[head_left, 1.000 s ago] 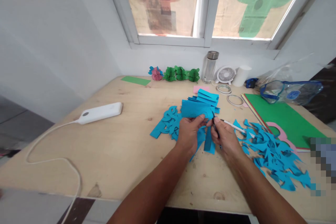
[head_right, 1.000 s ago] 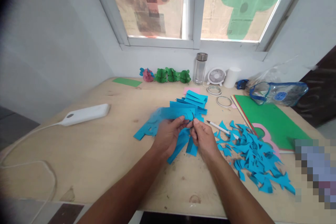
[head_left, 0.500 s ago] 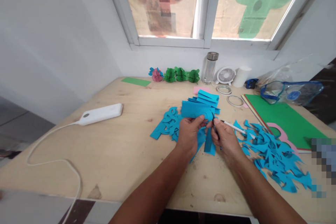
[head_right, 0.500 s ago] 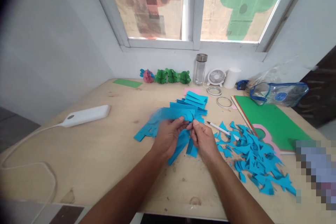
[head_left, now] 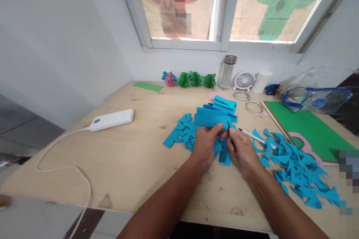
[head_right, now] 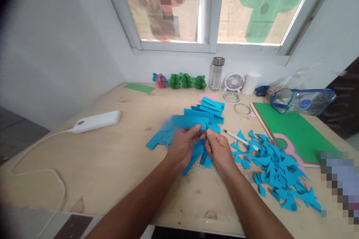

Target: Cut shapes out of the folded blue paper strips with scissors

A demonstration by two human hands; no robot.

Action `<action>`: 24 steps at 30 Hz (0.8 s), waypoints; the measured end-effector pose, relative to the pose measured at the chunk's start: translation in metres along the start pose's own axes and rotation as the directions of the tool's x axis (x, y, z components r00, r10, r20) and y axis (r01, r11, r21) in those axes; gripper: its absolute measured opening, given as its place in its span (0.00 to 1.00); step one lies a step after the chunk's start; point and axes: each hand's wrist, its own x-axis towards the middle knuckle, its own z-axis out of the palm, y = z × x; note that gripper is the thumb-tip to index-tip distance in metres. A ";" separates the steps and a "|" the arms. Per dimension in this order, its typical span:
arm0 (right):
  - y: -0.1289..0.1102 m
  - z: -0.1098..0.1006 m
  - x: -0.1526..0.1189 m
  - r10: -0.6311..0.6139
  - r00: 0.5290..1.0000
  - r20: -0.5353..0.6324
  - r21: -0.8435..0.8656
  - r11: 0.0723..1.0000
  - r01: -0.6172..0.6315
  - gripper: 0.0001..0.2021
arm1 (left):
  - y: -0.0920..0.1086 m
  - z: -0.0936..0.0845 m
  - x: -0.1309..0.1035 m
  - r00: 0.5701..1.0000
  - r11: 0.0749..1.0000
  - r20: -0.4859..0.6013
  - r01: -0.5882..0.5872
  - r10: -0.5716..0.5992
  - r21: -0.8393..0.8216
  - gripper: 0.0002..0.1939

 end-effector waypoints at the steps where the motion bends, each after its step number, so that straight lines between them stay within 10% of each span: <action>1: 0.000 0.000 0.000 0.000 1.000 0.000 -0.002 1.000 0.000 0.24 | 0.000 0.000 0.000 1.000 1.000 0.002 -0.004 0.004 0.005 0.11; 24: -0.001 0.000 -0.002 0.028 0.999 0.040 -0.006 1.000 -0.028 0.21 | 0.002 -0.005 0.001 0.999 0.997 0.020 -0.039 0.038 0.064 0.11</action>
